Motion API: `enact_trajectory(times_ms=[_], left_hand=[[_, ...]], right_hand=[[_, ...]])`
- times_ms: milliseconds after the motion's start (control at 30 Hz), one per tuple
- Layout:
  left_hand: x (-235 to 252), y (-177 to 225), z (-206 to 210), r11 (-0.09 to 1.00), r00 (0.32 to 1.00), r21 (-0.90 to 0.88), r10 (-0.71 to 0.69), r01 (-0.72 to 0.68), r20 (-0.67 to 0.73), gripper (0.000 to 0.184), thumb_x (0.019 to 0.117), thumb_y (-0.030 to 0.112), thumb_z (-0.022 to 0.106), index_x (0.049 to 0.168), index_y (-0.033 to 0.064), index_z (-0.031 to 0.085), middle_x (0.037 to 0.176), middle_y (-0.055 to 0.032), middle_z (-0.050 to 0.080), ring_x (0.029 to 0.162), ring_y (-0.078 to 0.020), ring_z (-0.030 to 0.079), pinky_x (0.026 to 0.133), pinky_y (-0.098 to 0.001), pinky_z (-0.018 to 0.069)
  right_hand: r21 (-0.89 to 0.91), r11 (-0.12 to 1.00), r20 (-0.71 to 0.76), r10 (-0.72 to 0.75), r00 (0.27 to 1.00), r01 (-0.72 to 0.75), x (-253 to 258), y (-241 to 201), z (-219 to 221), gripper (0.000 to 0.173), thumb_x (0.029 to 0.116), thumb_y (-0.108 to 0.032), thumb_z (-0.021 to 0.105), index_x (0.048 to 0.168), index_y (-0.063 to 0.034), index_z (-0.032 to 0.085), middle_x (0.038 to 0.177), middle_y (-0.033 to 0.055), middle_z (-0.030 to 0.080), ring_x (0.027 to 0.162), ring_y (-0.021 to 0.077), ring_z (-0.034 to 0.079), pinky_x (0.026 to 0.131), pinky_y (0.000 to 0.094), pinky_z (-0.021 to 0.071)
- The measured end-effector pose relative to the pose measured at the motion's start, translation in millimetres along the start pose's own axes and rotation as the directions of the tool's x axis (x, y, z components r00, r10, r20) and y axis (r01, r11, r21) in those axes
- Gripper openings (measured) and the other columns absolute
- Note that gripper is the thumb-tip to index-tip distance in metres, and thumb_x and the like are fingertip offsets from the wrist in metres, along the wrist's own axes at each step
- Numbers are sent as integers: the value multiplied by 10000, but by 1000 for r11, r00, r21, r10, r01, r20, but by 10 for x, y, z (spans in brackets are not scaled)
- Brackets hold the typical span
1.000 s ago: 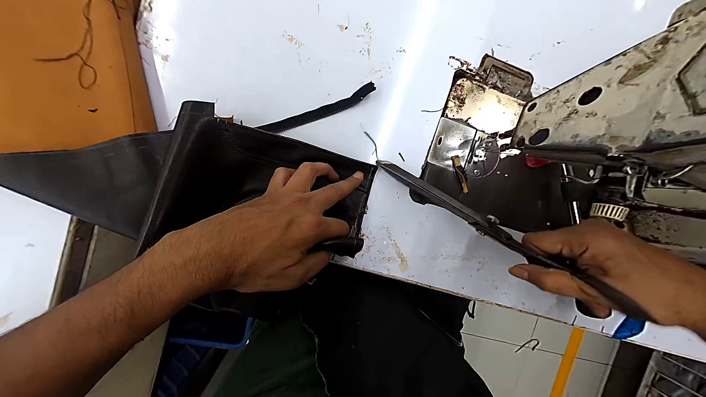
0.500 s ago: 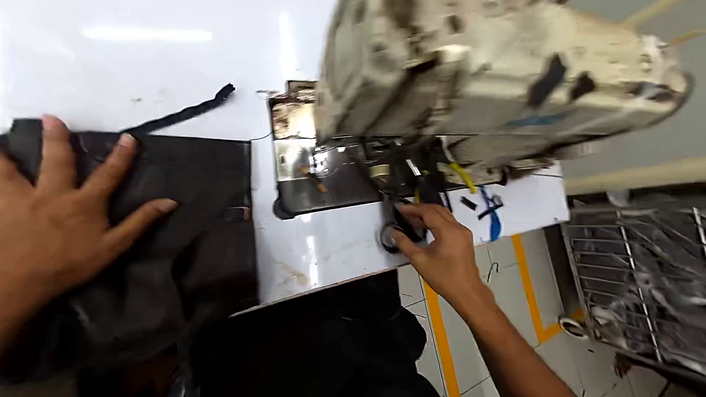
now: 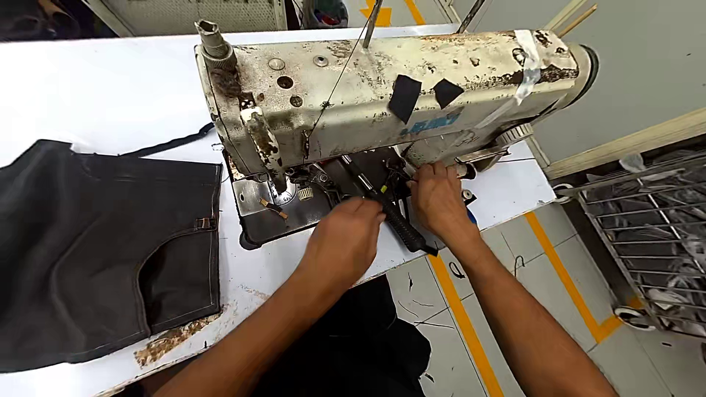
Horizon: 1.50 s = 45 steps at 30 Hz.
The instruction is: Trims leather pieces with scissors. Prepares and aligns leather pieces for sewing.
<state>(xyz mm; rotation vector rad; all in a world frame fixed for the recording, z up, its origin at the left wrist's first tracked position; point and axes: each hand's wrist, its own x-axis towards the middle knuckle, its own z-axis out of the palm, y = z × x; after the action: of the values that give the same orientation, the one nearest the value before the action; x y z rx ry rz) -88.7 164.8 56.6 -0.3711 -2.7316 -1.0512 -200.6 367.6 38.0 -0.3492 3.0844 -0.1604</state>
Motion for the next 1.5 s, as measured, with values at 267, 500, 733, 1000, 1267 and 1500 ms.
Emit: enact_trajectory(times_ms=[267,500,733,1000,1267,1500], left_hand=[[759,302,415,979,998,-204,17,-30,-68,327,1038,218,612,1236,-41,625,1029,-180,718,984,-300,717,904,-455,576],[-164,380,-267,915,901,-175,297,-363,-316,172,989,80,552,1095,51,684,916,-65,698,838,-172,670,768,-333,571],[-3151,-327,-982,792,630,-237,-596,562,-499,266,1082,318,512,1112,120,688,787,73,658,613,7,584,570,-197,520],[-5062,-941,-305,-375,-497,-891,-842,258,211,263,1119,240,403,1113,55,590,597,50,425,394,-40,322,360,-193,301],[-5609,-1989,376,-502,-407,-360,-860,787,309,373,1090,290,465,1324,10,547,1011,-113,605,773,-185,573,709,-387,525],[-5508,-2033,423,-221,-206,-11,-925,975,319,492,977,131,630,1393,-109,521,1386,-324,553,1305,-425,541,1098,-562,434]], right_hand=[[197,926,-712,-90,697,321,-588,97,-169,212,1068,-145,545,1088,58,604,1056,213,626,1028,318,627,909,411,533],[714,537,-602,144,785,449,-995,-181,-1,331,1105,-251,436,1402,-104,441,1338,-30,563,1211,97,574,1001,335,512],[201,900,-173,-356,918,387,-991,-1020,253,423,1027,-345,572,1449,-339,602,1537,145,509,1423,463,433,1062,767,327],[139,894,-166,-404,900,427,-645,-889,28,402,1013,-114,496,1379,-1,618,1452,289,539,1397,514,444,1125,678,354],[388,632,-269,-619,738,671,-450,-2777,127,254,1019,-84,561,1207,-30,722,1185,145,716,1121,308,682,949,445,571],[337,741,0,-616,788,580,807,-3723,386,379,1048,-191,544,1409,-108,622,1381,198,614,1304,426,548,1037,625,452]])
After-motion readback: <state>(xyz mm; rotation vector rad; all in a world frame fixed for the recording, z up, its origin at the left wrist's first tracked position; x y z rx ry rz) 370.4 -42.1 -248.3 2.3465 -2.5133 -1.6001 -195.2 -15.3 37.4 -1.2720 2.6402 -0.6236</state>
